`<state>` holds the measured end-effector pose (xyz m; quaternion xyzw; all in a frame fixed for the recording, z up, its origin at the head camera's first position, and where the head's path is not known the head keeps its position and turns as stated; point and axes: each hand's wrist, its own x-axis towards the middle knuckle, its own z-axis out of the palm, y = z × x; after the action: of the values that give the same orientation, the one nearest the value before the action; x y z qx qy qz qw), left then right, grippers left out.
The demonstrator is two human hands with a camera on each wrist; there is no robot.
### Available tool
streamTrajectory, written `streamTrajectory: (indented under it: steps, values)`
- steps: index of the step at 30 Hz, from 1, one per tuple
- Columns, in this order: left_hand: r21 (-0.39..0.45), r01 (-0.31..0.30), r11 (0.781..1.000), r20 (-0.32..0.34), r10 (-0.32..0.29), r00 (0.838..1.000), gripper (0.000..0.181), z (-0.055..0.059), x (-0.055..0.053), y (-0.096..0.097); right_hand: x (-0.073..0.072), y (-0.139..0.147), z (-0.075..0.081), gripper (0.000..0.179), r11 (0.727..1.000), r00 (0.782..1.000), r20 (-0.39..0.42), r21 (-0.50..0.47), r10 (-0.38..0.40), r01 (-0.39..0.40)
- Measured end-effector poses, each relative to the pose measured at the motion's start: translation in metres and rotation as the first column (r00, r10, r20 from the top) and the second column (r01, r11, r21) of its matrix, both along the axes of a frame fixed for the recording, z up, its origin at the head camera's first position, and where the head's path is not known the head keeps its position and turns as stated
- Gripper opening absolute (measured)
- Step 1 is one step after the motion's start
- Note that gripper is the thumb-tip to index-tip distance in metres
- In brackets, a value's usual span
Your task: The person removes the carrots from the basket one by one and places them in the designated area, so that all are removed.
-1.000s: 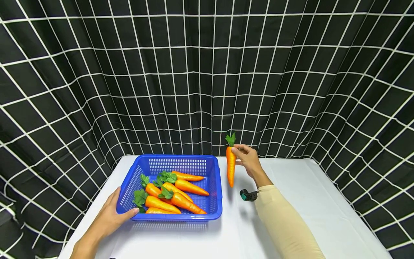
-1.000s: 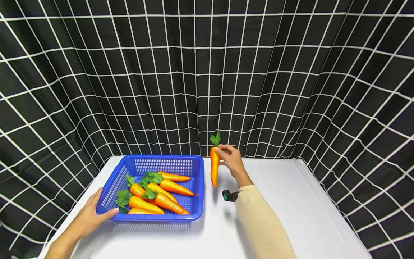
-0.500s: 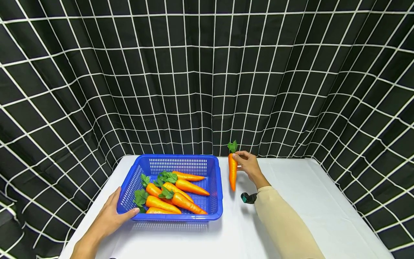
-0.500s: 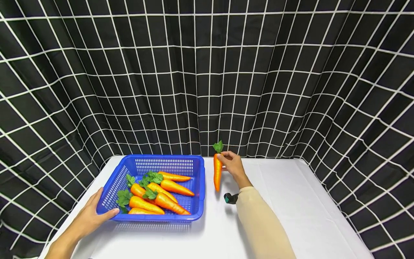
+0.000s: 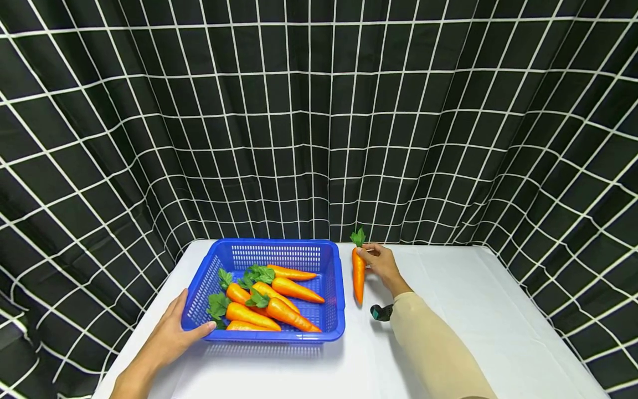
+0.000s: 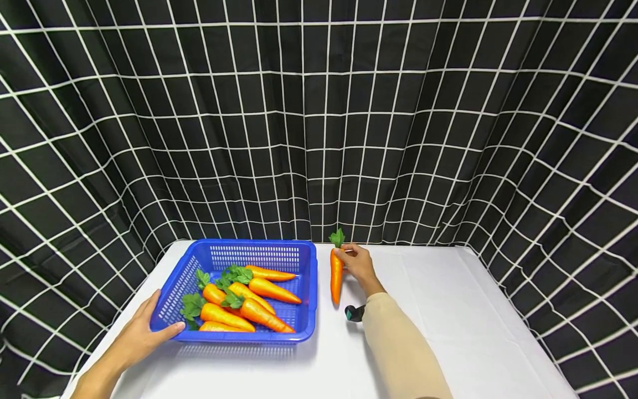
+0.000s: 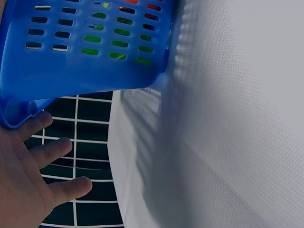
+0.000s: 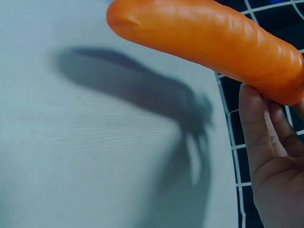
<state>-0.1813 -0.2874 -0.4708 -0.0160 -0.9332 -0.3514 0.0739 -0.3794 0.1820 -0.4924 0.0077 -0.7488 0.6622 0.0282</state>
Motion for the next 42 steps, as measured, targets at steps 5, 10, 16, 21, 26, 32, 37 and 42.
streamTrajectory:
  steps: [5,10,16,21,26,32,37,42]
  values:
    - [-0.018,-0.010,1.000,0.010,0.010,1.000,0.113,0.001,0.002,-0.002,-0.003,-0.005,-0.008,0.037,0.998,1.000,0.004,0.062,0.006,-0.006]
    - [-0.020,-0.016,1.000,0.030,0.017,0.999,0.113,0.001,0.003,-0.003,-0.006,-0.009,-0.013,0.036,0.978,0.999,0.029,0.204,-0.044,0.037]
    - [-0.024,-0.018,1.000,0.030,0.018,0.999,0.113,0.001,0.003,-0.003,-0.011,-0.009,-0.019,0.037,0.939,0.996,0.020,0.337,-0.084,0.073]
    - [-0.033,-0.016,0.999,0.039,0.017,0.999,0.114,0.001,0.002,-0.002,-0.012,-0.004,-0.025,0.039,0.908,0.994,0.013,0.409,-0.105,0.091]
    - [-0.036,-0.023,0.999,0.056,0.025,0.998,0.115,0.002,0.002,-0.001,-0.013,-0.001,-0.027,0.041,0.880,0.994,-0.008,0.466,-0.106,0.097]
    - [-0.034,-0.015,0.999,0.049,0.017,0.999,0.113,0.002,0.002,0.001,-0.012,0.000,-0.029,0.042,0.870,0.993,0.008,0.483,-0.117,0.098]
    - [-0.037,-0.017,0.999,0.056,0.019,0.998,0.113,0.001,0.001,0.001,-0.012,0.001,-0.031,0.043,0.880,0.993,0.033,0.469,-0.109,0.081]
    - [-0.038,-0.014,0.999,0.053,0.016,0.998,0.112,0.002,0.001,0.001,-0.013,0.000,-0.030,0.042,0.863,0.994,0.024,0.499,-0.107,0.081]
